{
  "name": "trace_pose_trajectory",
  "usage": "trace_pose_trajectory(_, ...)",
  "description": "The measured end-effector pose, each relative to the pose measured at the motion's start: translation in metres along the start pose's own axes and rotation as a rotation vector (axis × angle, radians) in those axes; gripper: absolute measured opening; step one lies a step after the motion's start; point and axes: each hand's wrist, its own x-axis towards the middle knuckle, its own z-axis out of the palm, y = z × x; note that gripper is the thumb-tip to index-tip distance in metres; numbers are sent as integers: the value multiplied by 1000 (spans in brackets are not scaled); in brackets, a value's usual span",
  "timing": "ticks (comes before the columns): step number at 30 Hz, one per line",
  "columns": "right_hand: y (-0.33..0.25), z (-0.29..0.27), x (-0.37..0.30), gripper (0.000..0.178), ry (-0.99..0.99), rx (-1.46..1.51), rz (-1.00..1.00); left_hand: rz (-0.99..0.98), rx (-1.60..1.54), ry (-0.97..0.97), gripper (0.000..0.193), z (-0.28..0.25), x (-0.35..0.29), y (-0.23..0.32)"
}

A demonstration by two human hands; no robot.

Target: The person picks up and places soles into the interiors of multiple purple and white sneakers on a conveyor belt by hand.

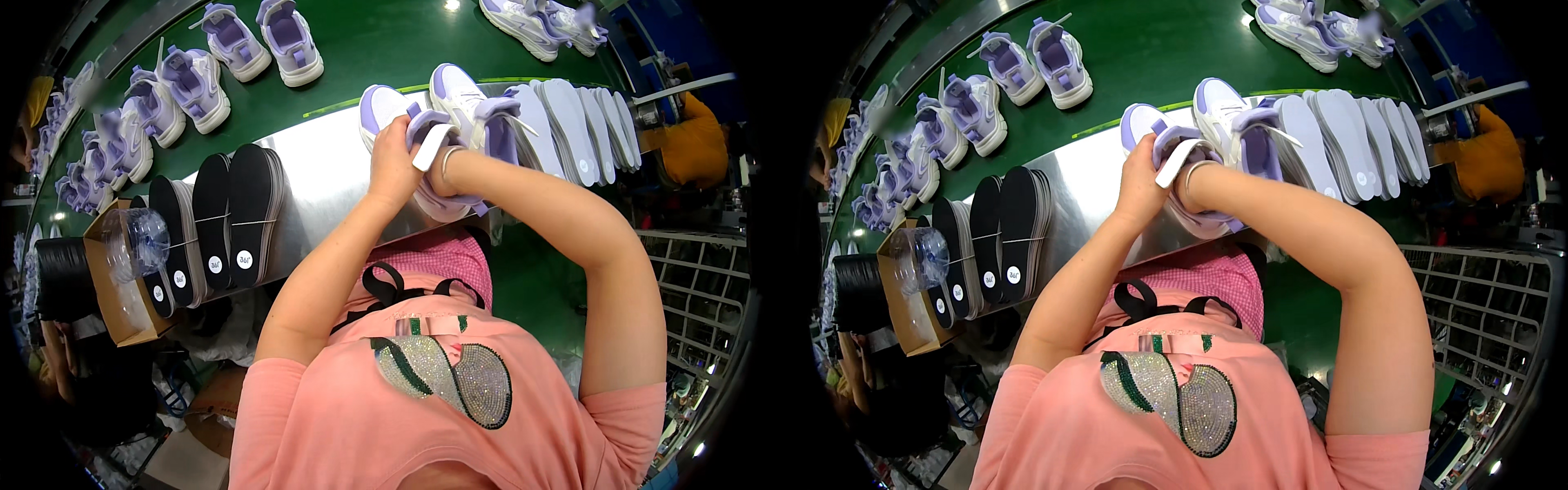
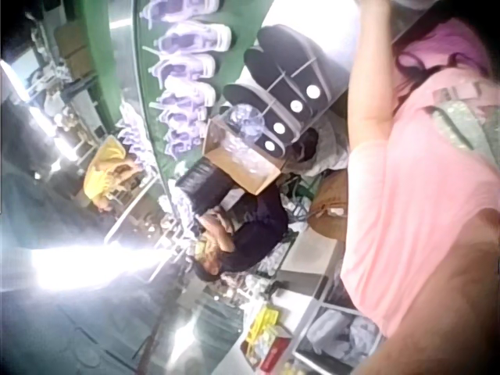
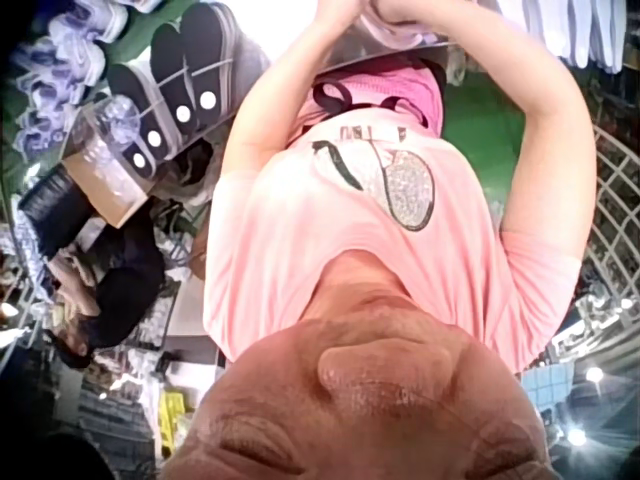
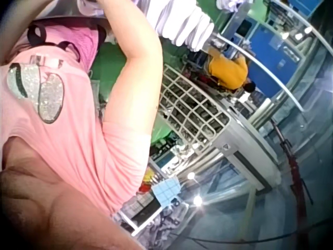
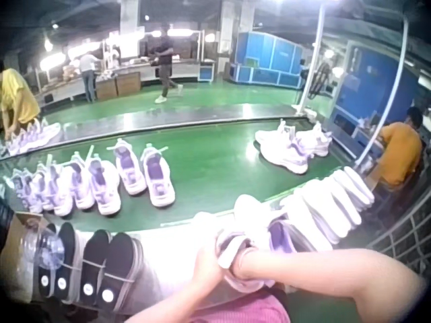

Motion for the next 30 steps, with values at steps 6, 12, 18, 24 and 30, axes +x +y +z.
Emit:
trace_pose_trajectory(6,-21,-20,-33,37,174,-203,75,13,35,-11,29,6,3,-8)
trace_pose_trajectory(12,-14,-24,-54,35,-25,63,144,161,-24,69,33,3,1,-4)
trace_pose_trajectory(18,-11,16,-55,30,67,104,94,89,-51,30,31,9,2,-4)
trace_pose_trajectory(24,-7,24,-52,32,144,197,125,139,-65,62,35,12,2,-11)
trace_pose_trajectory(30,-5,18,-88,29,655,635,-170,29,-280,62,34,1,-22,-30)
